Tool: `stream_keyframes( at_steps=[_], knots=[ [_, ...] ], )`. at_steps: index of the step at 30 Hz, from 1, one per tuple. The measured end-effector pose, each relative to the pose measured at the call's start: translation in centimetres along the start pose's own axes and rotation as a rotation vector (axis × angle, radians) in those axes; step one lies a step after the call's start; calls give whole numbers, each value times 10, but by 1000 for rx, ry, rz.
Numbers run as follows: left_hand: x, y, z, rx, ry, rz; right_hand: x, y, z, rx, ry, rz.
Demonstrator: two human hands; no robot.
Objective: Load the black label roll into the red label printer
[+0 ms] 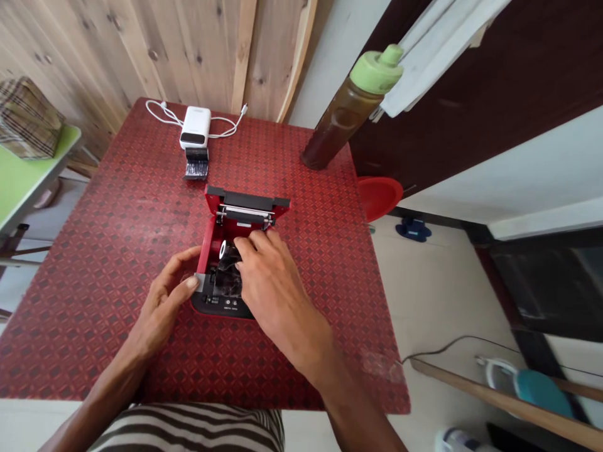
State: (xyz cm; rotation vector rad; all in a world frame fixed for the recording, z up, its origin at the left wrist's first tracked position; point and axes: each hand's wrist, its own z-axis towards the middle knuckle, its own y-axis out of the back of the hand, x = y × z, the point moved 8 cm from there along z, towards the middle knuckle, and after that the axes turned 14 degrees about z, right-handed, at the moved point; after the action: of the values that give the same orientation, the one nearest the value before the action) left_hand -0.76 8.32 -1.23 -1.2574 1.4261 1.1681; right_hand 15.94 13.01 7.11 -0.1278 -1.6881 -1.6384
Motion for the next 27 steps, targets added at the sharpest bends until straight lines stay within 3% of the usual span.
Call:
stream_keyframes(
  at_steps=[8,20,23,27],
  knots=[
    [0,0,1,10,4,4,-6,-20,18,135,-26,-175],
    [1,0,1,12,17,19,-17,-34,29,116,-5,-229],
    [0,1,1,6,10,9,-16,-30,26,114,1,-155],
    [2,1,0,5,23,11,-8,-5,10,44,48,99]
  ],
)
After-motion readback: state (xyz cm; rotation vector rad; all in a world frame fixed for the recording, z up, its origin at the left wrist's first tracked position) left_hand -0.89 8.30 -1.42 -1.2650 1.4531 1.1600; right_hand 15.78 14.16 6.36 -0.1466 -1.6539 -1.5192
